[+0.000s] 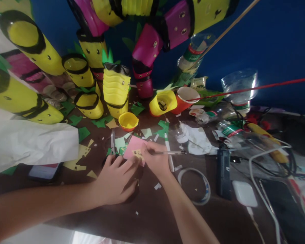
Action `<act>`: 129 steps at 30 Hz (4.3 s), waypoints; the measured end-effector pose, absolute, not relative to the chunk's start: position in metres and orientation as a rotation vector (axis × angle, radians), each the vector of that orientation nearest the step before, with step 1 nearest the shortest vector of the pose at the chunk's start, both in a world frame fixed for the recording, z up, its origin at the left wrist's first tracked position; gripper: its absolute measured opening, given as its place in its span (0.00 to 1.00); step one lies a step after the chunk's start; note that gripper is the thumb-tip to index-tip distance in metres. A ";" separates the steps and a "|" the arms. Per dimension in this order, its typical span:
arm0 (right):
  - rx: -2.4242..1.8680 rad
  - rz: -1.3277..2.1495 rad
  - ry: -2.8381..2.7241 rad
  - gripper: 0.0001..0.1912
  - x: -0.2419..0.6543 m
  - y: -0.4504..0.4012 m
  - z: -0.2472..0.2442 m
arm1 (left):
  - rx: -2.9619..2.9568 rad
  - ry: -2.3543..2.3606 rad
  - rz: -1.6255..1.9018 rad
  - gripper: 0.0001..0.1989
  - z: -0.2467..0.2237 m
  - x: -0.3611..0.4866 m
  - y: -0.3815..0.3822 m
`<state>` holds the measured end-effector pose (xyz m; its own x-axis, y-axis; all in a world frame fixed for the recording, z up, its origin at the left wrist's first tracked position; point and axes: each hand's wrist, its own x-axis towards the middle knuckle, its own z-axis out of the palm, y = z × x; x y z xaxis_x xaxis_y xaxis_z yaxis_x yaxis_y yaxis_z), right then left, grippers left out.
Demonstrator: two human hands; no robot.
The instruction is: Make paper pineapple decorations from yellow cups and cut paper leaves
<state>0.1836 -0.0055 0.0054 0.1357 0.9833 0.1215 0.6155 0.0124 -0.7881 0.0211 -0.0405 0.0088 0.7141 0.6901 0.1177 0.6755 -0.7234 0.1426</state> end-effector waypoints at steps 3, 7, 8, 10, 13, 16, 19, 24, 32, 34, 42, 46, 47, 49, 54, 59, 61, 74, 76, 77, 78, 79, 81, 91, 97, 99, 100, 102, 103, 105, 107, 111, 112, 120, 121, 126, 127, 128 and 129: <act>-1.694 0.630 -1.560 0.17 0.183 -0.006 0.006 | 2.829 1.134 0.245 0.21 0.009 0.021 -0.041; -1.672 0.625 -1.570 0.17 0.184 -0.005 0.004 | 2.839 1.142 0.239 0.21 0.009 0.021 -0.041; -1.670 0.621 -1.574 0.17 0.185 -0.005 0.003 | 2.841 1.143 0.237 0.21 0.009 0.021 -0.041; -1.671 0.612 -1.575 0.17 0.185 -0.005 0.002 | 2.843 1.142 0.233 0.21 0.009 0.021 -0.041; -1.676 0.613 -1.571 0.17 0.186 -0.005 0.001 | 2.839 1.136 0.238 0.21 0.009 0.021 -0.041; -1.673 0.617 -1.571 0.17 0.185 -0.005 0.001 | 2.827 1.134 0.238 0.21 0.010 0.021 -0.040; -1.678 0.621 -1.568 0.17 0.185 -0.005 0.002 | 2.828 1.130 0.233 0.21 0.010 0.021 -0.040; -1.677 0.627 -1.566 0.17 0.185 -0.005 0.003 | 2.827 1.121 0.229 0.20 0.010 0.021 -0.040; -1.675 0.629 -1.565 0.17 0.186 -0.005 0.001 | 2.830 1.131 0.239 0.20 0.010 0.021 -0.041; -1.669 0.627 -1.567 0.17 0.185 -0.006 0.002 | 2.834 1.132 0.241 0.20 0.009 0.021 -0.041; -1.674 0.635 -1.560 0.17 0.185 -0.006 0.003 | 2.847 1.138 0.244 0.20 0.009 0.021 -0.041; -1.667 0.639 -1.559 0.16 0.185 -0.006 0.003 | 2.842 1.137 0.244 0.20 0.009 0.021 -0.041; -1.670 0.638 -1.554 0.16 0.185 -0.006 0.003 | 2.841 1.132 0.242 0.20 0.009 0.021 -0.041; -1.678 0.637 -1.550 0.17 0.185 -0.006 0.002 | 2.843 1.128 0.242 0.21 0.008 0.021 -0.041; -1.659 0.625 -1.578 0.17 0.187 -0.005 -0.001 | 2.841 1.137 0.248 0.20 0.008 0.021 -0.041; -1.649 0.618 -1.579 0.18 0.187 -0.005 -0.002 | 2.825 1.125 0.248 0.20 0.009 0.021 -0.040; -1.654 0.617 -1.574 0.17 0.186 -0.005 -0.001 | 2.825 1.121 0.247 0.20 0.010 0.021 -0.040; -1.678 0.614 -1.581 0.16 0.187 -0.006 0.000 | 2.827 1.134 0.246 0.20 0.008 0.021 -0.041; -1.683 0.624 -1.577 0.16 0.187 -0.005 -0.001 | 2.833 1.132 0.249 0.20 0.009 0.020 -0.041; -1.685 0.629 -1.575 0.16 0.187 -0.005 -0.001 | 2.837 1.130 0.250 0.20 0.009 0.020 -0.041; -1.686 0.632 -1.571 0.16 0.187 -0.005 -0.001 | 2.842 1.131 0.249 0.20 0.009 0.021 -0.041; -1.685 0.634 -1.568 0.16 0.187 -0.005 -0.001 | 2.846 1.132 0.250 0.20 0.009 0.021 -0.041; -1.680 0.632 -1.566 0.17 0.187 -0.005 -0.002 | 2.845 1.135 0.252 0.20 0.009 0.021 -0.041; -1.666 0.632 -1.571 0.17 0.186 -0.005 0.001 | 2.837 1.135 0.241 0.20 0.009 0.021 -0.041; -1.687 0.635 -1.557 0.17 0.186 -0.005 0.002 | 2.810 1.128 0.246 0.20 0.009 0.021 -0.041; -1.687 0.634 -1.561 0.17 0.186 -0.005 0.001 | 2.803 1.122 0.247 0.20 0.009 0.021 -0.040; -1.684 0.631 -1.561 0.17 0.186 -0.005 0.001 | 2.804 1.119 0.247 0.20 0.009 0.021 -0.040; -1.675 0.621 -1.564 0.17 0.186 -0.005 0.000 | 2.811 1.120 0.245 0.20 0.009 0.021 -0.040; -1.670 0.617 -1.568 0.17 0.187 -0.005 0.000 | 2.817 1.123 0.243 0.20 0.009 0.021 -0.040; -1.665 0.614 -1.574 0.16 0.187 -0.005 -0.001 | 2.828 1.128 0.240 0.20 0.010 0.021 -0.040; -1.668 0.615 -1.571 0.16 0.187 -0.005 -0.001 | 2.833 1.135 0.236 0.20 0.010 0.021 -0.040; -1.666 0.611 -1.582 0.17 0.188 -0.005 -0.002 | 2.839 1.139 0.237 0.21 0.009 0.021 -0.040; -1.664 0.606 -1.588 0.17 0.188 -0.005 -0.002 | 2.842 1.139 0.239 0.21 0.009 0.021 -0.041; -1.671 0.610 -1.575 0.17 0.186 -0.005 0.001 | 2.836 1.132 0.243 0.20 0.009 0.021 -0.041; -1.673 0.610 -1.574 0.17 0.186 -0.005 0.001 | 2.837 1.132 0.242 0.20 0.009 0.021 -0.041; -1.672 0.607 -1.573 0.17 0.187 -0.005 -0.001 | 2.849 1.140 0.237 0.20 0.009 0.021 -0.041; -1.673 0.606 -1.578 0.17 0.188 -0.005 -0.002 | 2.850 1.143 0.238 0.20 0.009 0.021 -0.041; -1.676 0.603 -1.582 0.17 0.188 -0.004 -0.002 | 2.851 1.144 0.239 0.20 0.009 0.021 -0.041; -1.679 0.599 -1.584 0.17 0.188 -0.004 -0.002 | 2.851 1.144 0.238 0.21 0.009 0.021 -0.041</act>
